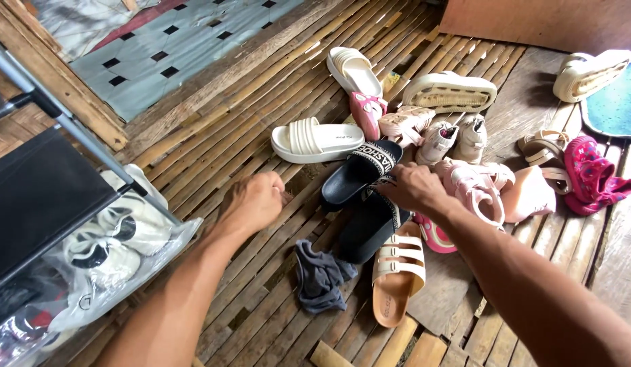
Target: The person wipes a black slide sandal with a gray cloth, cleaning the upper strap and sole. The person holds the sandal in one hand and rubs it with the cloth in the other, repeatedly turning the sandal to clean different areas.
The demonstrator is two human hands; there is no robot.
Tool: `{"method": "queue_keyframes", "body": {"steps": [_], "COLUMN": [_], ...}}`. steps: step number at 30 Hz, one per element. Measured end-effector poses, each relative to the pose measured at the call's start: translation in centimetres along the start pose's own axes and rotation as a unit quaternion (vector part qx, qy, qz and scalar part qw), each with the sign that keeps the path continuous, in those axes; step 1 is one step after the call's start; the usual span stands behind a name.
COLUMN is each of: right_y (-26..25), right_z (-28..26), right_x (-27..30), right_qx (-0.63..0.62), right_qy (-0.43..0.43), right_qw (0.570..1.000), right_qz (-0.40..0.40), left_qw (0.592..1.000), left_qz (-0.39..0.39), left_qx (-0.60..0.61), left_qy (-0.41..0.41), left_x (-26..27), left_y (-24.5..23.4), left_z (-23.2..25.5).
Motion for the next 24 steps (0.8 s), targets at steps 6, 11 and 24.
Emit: {"method": "queue_keyframes", "body": {"steps": [6, 11, 24], "right_y": [4.0, 3.5, 2.9], "right_z": [0.8, -0.3, -0.2], "right_x": [-2.2, -2.4, -1.9], "right_qx": [-0.076, -0.056, -0.085], "right_qy": [0.006, 0.042, 0.023], "right_qw": [0.99, 0.996, 0.992], "right_qz": [0.115, 0.057, 0.093], "left_qw": [0.988, 0.996, 0.998], "left_qz": [0.109, 0.052, -0.015], "left_qx": [-0.016, -0.068, -0.051], "left_qy": [0.106, 0.037, -0.04], "left_x": [-1.7, -1.3, 2.8], "left_y": [0.2, -0.3, 3.5], "left_z": [-0.1, 0.4, 1.6]}}
Point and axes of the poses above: each hand's wrist, its own x-axis away from the middle knuckle, its own y-axis out of the palm, z = x × y, the point moved 1 cm from there along -x, towards the middle knuckle, and after that the axes turned 13 degrees about z, right-handed, at the moved point
